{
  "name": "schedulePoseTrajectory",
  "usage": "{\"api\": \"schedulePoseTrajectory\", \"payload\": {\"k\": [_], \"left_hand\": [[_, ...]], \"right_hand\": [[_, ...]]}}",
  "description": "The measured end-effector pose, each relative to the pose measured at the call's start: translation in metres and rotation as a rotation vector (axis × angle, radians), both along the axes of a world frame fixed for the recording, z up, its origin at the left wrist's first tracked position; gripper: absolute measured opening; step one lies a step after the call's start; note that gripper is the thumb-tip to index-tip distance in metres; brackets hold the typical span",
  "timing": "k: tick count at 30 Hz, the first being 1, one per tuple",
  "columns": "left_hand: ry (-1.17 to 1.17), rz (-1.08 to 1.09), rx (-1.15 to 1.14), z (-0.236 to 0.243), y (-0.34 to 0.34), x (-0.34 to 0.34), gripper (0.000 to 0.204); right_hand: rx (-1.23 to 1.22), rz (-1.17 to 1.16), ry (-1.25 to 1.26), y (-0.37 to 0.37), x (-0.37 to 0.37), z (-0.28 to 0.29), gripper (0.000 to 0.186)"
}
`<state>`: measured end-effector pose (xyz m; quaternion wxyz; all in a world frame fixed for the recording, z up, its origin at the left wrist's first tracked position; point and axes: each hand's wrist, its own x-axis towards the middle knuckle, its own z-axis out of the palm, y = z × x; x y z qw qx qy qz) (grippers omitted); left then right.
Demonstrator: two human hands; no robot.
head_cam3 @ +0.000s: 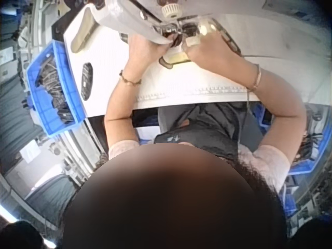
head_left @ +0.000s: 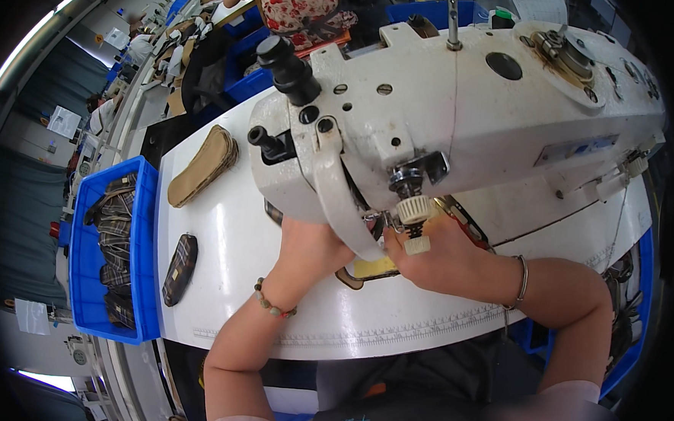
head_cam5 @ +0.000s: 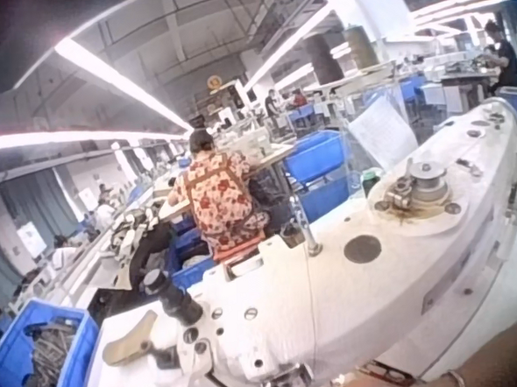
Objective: The recorder is using an industrial sewing machine to sew the fabric upper onto slipper soles.
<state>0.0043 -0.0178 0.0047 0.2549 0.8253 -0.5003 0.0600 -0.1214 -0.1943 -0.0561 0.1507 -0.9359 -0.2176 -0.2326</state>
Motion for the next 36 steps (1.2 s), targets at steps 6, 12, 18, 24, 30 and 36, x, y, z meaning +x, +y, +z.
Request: {"api": "schedulePoseTrajectory", "payload": {"k": [6, 12, 18, 24, 30, 36], "left_hand": [[0.128, 0.063, 0.052, -0.008, 0.003, 0.013, 0.033], [0.084, 0.1, 0.098, -0.011, 0.0, 0.012, 0.031], [-0.022, 0.089, 0.019, -0.013, -0.003, 0.012, 0.031], [0.021, 0.109, 0.012, -0.021, 0.003, 0.015, 0.031], [-0.064, 0.027, 0.073, -0.001, 0.007, 0.006, 0.024], [-0.177, -0.246, 0.127, 0.025, 0.022, -0.01, 0.029]], "right_hand": [[-0.04, -0.046, 0.03, 0.005, -0.011, 0.031, 0.011], [0.075, -0.021, 0.086, 0.001, -0.007, 0.018, 0.01], [0.003, -0.033, 0.06, 0.002, -0.007, 0.024, 0.011], [0.097, -0.106, 0.019, 0.007, -0.007, 0.01, 0.012], [-0.111, -0.001, -0.004, 0.007, -0.01, 0.01, 0.009], [-0.088, -0.039, 0.005, 0.008, -0.016, 0.04, 0.008]]}}
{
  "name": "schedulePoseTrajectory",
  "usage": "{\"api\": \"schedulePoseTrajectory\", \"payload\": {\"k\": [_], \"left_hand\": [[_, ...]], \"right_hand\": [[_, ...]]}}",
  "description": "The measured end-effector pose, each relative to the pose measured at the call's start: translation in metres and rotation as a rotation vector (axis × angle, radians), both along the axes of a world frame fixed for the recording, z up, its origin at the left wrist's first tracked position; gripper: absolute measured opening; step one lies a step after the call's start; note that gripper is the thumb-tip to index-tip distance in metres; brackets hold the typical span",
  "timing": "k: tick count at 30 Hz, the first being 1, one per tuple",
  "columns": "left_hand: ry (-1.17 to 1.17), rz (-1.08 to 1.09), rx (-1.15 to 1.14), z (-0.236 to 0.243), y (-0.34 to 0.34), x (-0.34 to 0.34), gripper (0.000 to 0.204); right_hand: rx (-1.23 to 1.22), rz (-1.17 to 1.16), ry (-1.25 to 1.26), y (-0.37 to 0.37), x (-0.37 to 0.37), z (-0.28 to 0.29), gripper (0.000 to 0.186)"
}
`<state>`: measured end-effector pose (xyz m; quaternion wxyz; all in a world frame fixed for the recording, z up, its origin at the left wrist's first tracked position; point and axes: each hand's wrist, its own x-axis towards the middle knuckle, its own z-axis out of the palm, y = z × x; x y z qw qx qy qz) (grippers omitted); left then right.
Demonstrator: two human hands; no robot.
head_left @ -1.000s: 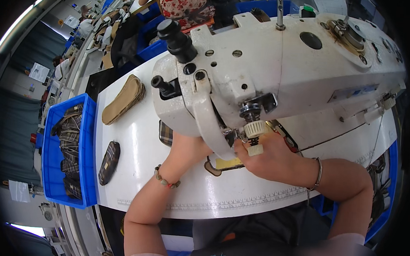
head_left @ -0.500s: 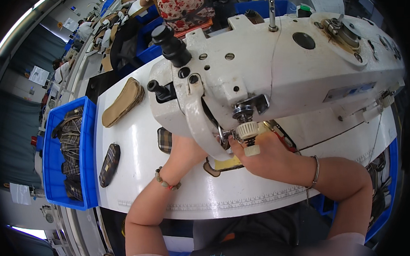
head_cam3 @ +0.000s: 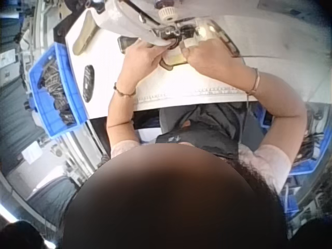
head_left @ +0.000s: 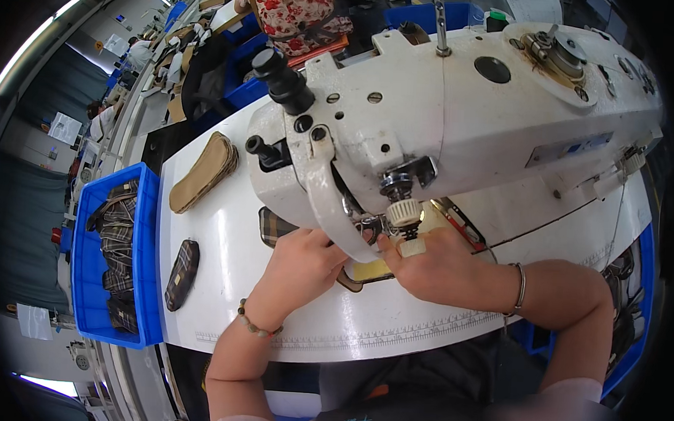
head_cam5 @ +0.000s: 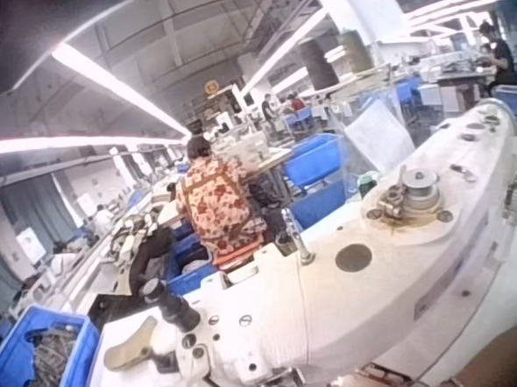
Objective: The recorder is using an industrial sewing machine to sew the fabric upper onto slipper soles.
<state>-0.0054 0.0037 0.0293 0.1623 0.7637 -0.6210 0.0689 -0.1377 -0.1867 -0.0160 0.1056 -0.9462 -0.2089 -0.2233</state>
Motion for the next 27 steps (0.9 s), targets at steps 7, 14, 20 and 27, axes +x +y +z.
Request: {"api": "schedulePoseTrajectory", "payload": {"k": [7, 14, 20, 27], "left_hand": [[0.047, 0.111, 0.07, -0.019, 0.006, 0.018, 0.049], [-0.106, -0.001, -0.039, -0.019, -0.006, 0.01, 0.039], [-0.19, 0.055, -0.019, -0.022, -0.001, 0.013, 0.029], [-0.175, 0.082, -0.015, -0.023, -0.002, 0.014, 0.032]], "right_hand": [[-0.065, -0.031, -0.019, 0.006, 0.002, -0.009, 0.035], [-0.045, 0.001, 0.141, 0.008, 0.009, -0.017, 0.048], [-0.02, 0.073, 0.208, 0.002, 0.012, -0.031, 0.047], [-0.108, 0.033, 0.269, 0.003, 0.008, -0.017, 0.049]]}}
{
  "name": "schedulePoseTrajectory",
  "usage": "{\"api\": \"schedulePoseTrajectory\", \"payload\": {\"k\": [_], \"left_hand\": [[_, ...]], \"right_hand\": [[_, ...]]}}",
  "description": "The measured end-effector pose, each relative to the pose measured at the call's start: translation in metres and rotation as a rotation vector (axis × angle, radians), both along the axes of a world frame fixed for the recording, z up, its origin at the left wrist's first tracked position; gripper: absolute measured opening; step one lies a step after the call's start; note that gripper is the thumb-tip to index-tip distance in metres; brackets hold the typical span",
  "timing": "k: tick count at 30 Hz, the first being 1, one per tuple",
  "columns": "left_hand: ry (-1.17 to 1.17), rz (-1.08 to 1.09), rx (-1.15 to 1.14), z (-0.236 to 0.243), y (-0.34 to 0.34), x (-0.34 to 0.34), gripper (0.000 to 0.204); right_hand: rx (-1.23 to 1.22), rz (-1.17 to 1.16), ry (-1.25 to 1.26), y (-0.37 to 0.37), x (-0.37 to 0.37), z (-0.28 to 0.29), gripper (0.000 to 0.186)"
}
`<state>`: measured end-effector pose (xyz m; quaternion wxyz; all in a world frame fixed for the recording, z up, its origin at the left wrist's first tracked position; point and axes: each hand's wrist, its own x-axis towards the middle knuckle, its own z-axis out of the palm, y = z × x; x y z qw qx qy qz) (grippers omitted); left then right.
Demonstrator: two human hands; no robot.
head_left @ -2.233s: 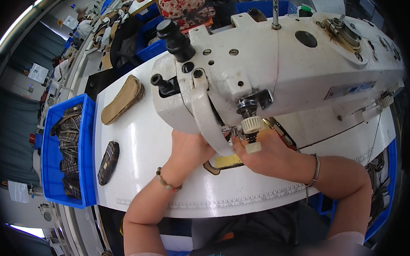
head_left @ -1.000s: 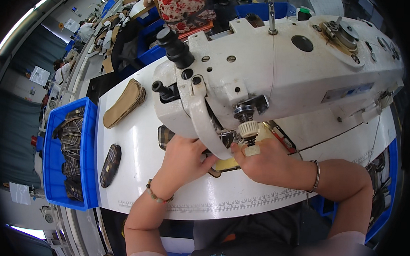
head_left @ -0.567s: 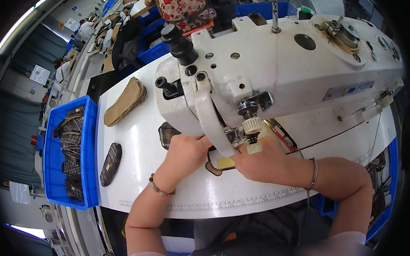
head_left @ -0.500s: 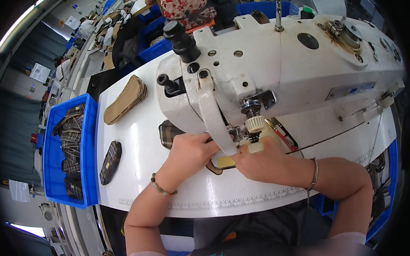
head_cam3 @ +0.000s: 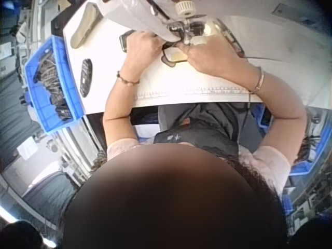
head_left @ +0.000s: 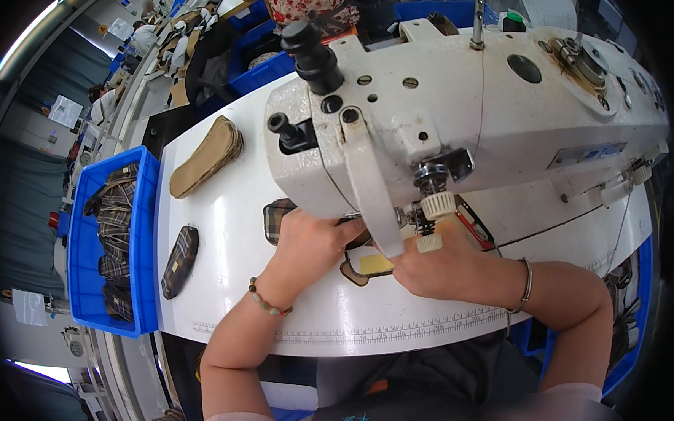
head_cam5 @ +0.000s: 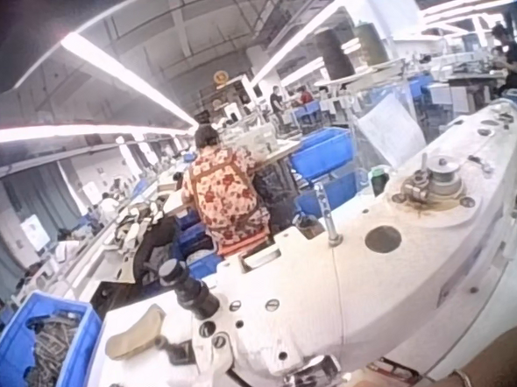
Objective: The recorder is using an industrial sewing machine to sew the fabric upper onto slipper soles.
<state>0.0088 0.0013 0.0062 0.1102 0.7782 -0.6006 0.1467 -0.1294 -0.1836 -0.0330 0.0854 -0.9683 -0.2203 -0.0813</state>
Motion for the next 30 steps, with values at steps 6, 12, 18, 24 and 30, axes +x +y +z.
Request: {"api": "schedulePoseTrajectory", "payload": {"k": [6, 12, 18, 24, 30], "left_hand": [[0.027, 0.004, 0.028, -0.007, 0.002, -0.001, 0.034], [0.045, 0.003, -0.022, -0.007, -0.001, -0.005, 0.035], [0.089, 0.015, 0.027, -0.003, -0.002, -0.009, 0.031], [0.094, 0.048, 0.059, -0.007, -0.005, -0.009, 0.032], [0.141, 0.12, 0.15, 0.001, -0.005, -0.012, 0.03]], "right_hand": [[0.024, -0.001, -0.016, 0.0, 0.0, 0.001, 0.052], [0.037, -0.037, -0.044, 0.003, 0.001, -0.006, 0.053], [0.076, -0.043, -0.019, 0.002, 0.0, 0.001, 0.048], [-0.019, -0.12, -0.162, 0.001, 0.005, -0.03, 0.034], [-0.105, -0.073, -0.183, -0.005, 0.0, -0.012, 0.033]]}}
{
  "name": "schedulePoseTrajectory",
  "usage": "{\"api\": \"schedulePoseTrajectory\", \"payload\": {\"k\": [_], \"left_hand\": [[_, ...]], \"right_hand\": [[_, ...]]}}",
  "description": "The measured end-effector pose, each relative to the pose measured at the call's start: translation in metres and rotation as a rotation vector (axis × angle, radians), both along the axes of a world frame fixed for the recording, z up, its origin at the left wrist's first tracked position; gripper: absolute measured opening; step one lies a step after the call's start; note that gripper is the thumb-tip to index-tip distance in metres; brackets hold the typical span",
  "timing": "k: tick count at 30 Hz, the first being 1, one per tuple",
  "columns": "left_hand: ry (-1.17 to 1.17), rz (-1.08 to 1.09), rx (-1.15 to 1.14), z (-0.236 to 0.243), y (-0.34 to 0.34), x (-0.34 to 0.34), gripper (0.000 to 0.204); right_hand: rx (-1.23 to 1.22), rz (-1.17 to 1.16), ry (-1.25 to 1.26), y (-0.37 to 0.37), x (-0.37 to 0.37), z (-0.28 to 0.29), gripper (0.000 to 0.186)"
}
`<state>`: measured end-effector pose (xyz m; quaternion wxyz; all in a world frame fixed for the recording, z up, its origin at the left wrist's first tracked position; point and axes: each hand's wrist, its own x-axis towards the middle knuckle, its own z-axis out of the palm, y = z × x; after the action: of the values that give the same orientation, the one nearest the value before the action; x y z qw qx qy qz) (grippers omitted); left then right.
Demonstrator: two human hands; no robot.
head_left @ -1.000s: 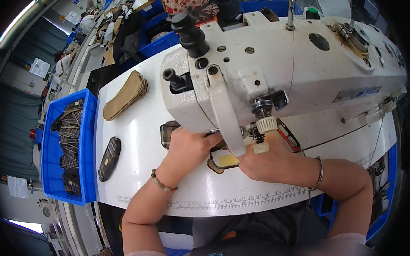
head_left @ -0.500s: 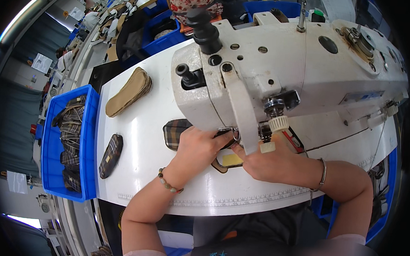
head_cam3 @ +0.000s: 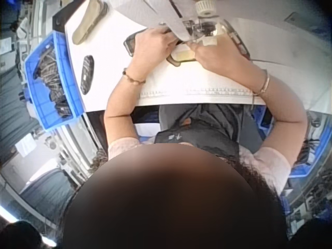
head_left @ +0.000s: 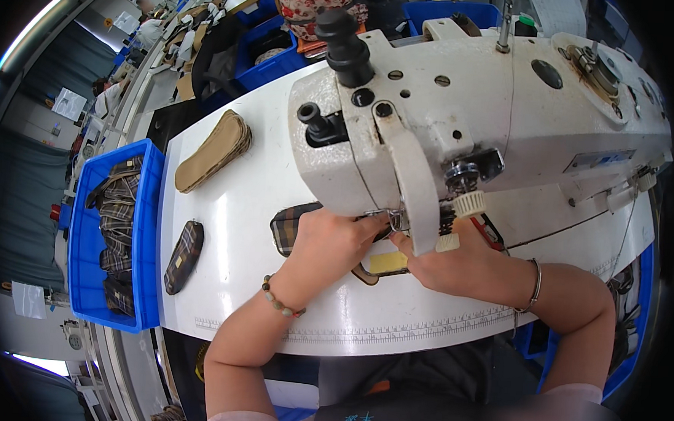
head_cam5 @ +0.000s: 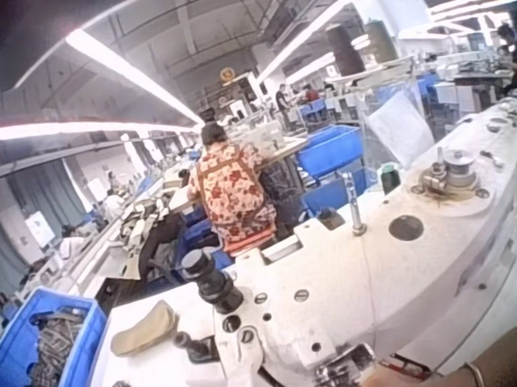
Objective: The recorder is using an industrial sewing machine to sew the fabric upper onto slipper soles.
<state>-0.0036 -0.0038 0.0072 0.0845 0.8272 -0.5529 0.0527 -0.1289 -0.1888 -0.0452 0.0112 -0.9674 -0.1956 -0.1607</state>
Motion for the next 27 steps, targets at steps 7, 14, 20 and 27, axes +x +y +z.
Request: {"api": "schedulePoseTrajectory", "payload": {"k": [7, 14, 20, 27], "left_hand": [[-0.293, -0.418, -0.22, 0.01, 0.002, 0.01, 0.035], [-0.235, -0.377, -0.219, 0.001, 0.003, 0.015, 0.033], [-0.027, -0.258, -0.34, -0.015, 0.002, 0.018, 0.023], [0.189, -0.157, -0.262, -0.005, 0.0, 0.008, 0.022]], "right_hand": [[0.095, 0.068, -0.011, -0.003, 0.001, 0.012, 0.036], [0.104, 0.048, -0.052, -0.002, 0.001, 0.021, 0.033], [0.103, 0.063, -0.063, -0.004, -0.001, 0.016, 0.039], [0.108, 0.105, -0.013, -0.001, -0.003, 0.014, 0.047]]}}
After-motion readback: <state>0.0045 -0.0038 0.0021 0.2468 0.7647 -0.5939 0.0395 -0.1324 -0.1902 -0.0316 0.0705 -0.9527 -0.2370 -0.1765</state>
